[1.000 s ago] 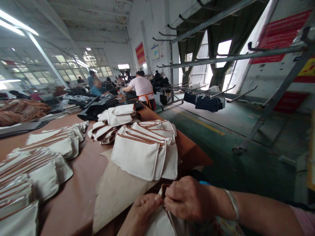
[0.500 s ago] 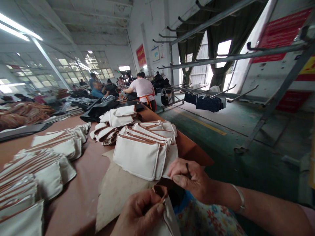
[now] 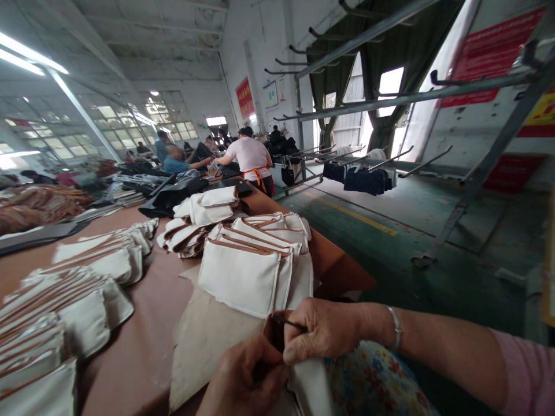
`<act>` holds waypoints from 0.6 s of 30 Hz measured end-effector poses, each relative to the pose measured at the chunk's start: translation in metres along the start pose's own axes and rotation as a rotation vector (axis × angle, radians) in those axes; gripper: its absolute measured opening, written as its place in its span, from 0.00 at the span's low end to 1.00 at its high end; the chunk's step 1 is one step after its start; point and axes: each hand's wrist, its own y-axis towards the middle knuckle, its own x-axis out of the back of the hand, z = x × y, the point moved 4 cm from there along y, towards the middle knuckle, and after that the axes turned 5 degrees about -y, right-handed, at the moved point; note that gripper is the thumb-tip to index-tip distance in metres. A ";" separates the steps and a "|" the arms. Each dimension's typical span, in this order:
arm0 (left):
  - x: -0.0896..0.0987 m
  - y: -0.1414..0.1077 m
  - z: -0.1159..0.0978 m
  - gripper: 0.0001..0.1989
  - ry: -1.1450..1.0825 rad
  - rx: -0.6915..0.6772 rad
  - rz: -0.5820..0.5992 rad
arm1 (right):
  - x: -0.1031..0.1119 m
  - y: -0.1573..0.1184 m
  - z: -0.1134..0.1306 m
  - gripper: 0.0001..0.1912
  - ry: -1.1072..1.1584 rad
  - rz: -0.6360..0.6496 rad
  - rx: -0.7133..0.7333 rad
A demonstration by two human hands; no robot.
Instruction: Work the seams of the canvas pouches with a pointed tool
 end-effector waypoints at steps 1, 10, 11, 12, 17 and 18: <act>-0.001 0.001 0.001 0.09 -0.029 0.022 0.007 | 0.000 -0.001 0.003 0.16 -0.031 -0.011 0.033; 0.000 0.009 0.007 0.23 -0.391 0.134 0.284 | -0.002 -0.007 0.017 0.13 -0.471 -0.268 0.395; 0.001 0.011 0.009 0.22 -0.399 0.144 0.282 | -0.003 -0.007 0.015 0.13 -0.492 -0.271 0.406; 0.001 0.013 0.012 0.23 -0.380 0.149 0.291 | -0.003 -0.006 0.014 0.13 -0.507 -0.271 0.411; -0.006 0.025 0.027 0.26 -0.193 0.085 0.340 | -0.005 -0.006 0.009 0.12 -0.554 -0.285 0.402; -0.007 0.026 0.029 0.25 -0.202 0.074 0.335 | -0.005 -0.005 0.009 0.10 -0.562 -0.280 0.391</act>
